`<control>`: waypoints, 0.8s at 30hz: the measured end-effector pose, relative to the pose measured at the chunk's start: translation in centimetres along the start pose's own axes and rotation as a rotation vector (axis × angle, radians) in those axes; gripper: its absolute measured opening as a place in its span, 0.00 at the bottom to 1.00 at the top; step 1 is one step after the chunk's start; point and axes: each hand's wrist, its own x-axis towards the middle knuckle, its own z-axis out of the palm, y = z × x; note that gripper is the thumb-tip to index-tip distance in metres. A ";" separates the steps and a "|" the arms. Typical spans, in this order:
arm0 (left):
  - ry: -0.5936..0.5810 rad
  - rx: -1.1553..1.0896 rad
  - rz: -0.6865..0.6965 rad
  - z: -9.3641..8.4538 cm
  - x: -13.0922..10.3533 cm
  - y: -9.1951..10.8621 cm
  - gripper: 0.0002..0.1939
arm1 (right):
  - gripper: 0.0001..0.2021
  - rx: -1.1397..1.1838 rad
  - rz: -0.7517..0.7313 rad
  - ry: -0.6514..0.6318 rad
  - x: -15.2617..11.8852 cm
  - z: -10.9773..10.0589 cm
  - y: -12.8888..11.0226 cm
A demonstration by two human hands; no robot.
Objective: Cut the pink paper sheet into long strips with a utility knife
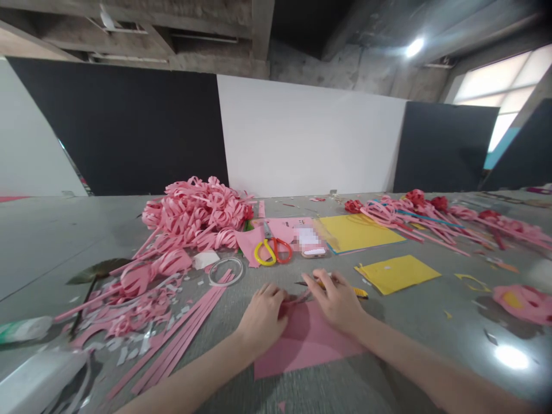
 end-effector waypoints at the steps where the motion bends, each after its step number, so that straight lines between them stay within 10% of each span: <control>1: 0.002 0.016 -0.002 0.1 0.4 0.1 0.04 | 0.17 -0.005 0.009 -0.001 0.0 0.0 0.0; 24: 0.017 0.231 0.002 1.3 1.7 0.5 0.12 | 0.14 -0.015 0.056 -0.052 0.0 0.0 0.1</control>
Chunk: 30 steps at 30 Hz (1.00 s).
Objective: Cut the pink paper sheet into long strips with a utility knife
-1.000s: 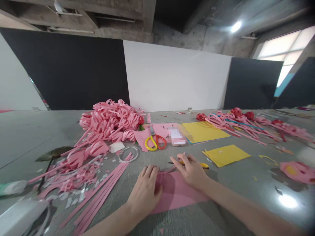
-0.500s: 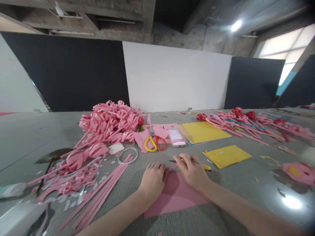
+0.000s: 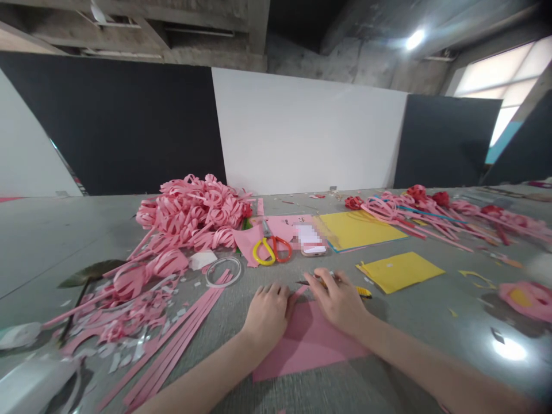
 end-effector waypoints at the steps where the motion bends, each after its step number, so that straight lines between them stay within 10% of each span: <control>1: -0.009 -0.003 0.028 -0.2 0.0 -0.1 0.11 | 0.14 -0.001 0.002 -0.002 0.0 0.0 0.0; 30: -0.068 -0.061 -0.001 -0.8 0.2 0.0 0.13 | 0.14 0.014 -0.024 -0.032 0.1 -0.1 -0.1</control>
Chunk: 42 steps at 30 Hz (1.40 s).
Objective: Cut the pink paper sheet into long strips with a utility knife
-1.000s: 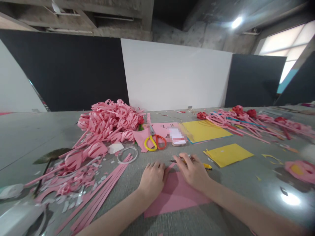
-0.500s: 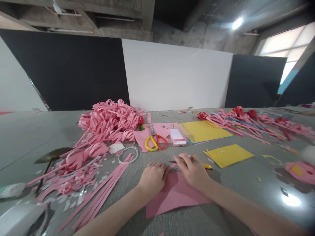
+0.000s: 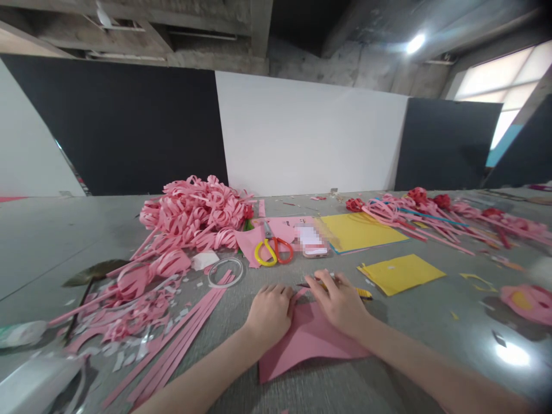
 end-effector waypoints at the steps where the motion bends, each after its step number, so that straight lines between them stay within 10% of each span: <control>1: 0.000 -0.002 -0.007 0.0 0.0 0.1 0.13 | 0.14 0.001 -0.002 0.003 0.0 0.0 0.0; 23: -0.318 -0.343 0.125 -3.0 1.1 -3.2 0.07 | 0.15 -0.016 -0.001 -0.016 -0.1 0.0 0.0; 42: -0.134 0.007 -0.056 -0.8 0.2 -0.3 0.09 | 0.15 -0.011 -0.005 -0.007 -0.1 0.1 0.1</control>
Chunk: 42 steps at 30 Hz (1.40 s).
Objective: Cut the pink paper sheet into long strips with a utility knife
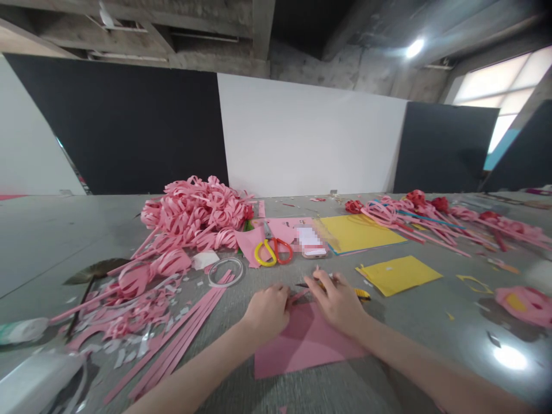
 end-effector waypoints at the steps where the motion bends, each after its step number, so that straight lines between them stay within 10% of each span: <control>1: 0.006 0.005 -0.003 0.1 0.0 0.0 0.09 | 0.15 0.005 -0.003 0.003 0.0 0.0 0.0; 33: 0.100 0.232 0.312 -0.9 0.1 -1.3 0.09 | 0.13 0.000 0.012 -0.065 0.2 0.0 0.0; 42: 0.095 0.276 0.345 -1.2 -3.8 0.4 0.08 | 0.15 0.011 -0.013 -0.140 0.2 -0.1 0.0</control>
